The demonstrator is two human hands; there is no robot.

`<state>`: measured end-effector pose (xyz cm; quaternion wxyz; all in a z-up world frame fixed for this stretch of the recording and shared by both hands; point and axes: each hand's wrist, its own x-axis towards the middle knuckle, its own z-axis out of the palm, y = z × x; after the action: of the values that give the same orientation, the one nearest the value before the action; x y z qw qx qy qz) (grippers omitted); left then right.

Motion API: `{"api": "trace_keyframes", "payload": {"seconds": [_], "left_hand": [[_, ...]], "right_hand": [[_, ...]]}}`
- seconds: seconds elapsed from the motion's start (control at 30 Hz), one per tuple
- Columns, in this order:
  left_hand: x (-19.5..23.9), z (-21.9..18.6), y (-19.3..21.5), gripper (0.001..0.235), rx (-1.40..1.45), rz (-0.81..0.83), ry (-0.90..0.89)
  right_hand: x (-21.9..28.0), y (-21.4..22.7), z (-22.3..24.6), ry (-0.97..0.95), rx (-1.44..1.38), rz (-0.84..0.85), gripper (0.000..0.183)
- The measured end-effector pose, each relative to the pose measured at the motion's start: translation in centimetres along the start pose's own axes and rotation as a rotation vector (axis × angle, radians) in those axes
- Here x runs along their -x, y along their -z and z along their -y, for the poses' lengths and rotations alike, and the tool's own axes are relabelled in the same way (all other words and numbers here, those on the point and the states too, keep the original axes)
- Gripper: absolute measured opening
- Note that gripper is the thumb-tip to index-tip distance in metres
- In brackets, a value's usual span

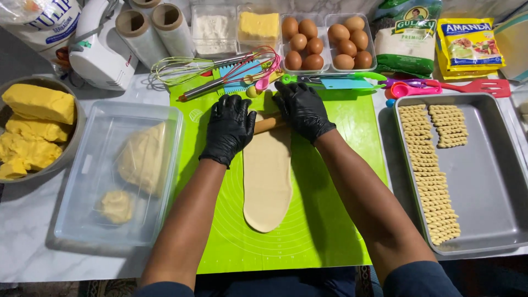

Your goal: A person wearing black gloves rolls out a small piece of pastry dough into a thin strip using a small wooden rolling pin on a green silicone mat.

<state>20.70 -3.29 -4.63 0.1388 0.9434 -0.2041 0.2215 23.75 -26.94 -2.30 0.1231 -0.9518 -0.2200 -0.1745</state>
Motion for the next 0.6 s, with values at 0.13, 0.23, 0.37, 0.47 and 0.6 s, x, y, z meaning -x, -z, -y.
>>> {"api": "trace_keyframes", "payload": {"seconds": [0.13,0.23,0.37,0.47,0.6], "left_hand": [[0.6,-2.8,2.2,0.062,-0.105,0.213,0.129],[0.8,-4.0,2.8,0.064,-0.068,0.449,0.218],[1.7,-5.1,3.7,0.065,-0.052,0.552,0.219],[2.6,-6.3,5.7,0.064,0.064,0.547,0.241],[4.5,-8.0,6.0,0.068,-0.005,0.474,0.195]], "right_hand": [[1.8,1.4,1.8,-0.018,0.131,0.055,0.053],[3.2,2.9,2.7,-0.055,0.159,0.221,0.060],[5.0,4.1,3.7,-0.066,0.163,0.293,0.059],[6.3,4.5,4.2,-0.067,0.145,0.285,0.060],[8.4,5.2,4.7,-0.091,0.141,0.282,0.063]]}}
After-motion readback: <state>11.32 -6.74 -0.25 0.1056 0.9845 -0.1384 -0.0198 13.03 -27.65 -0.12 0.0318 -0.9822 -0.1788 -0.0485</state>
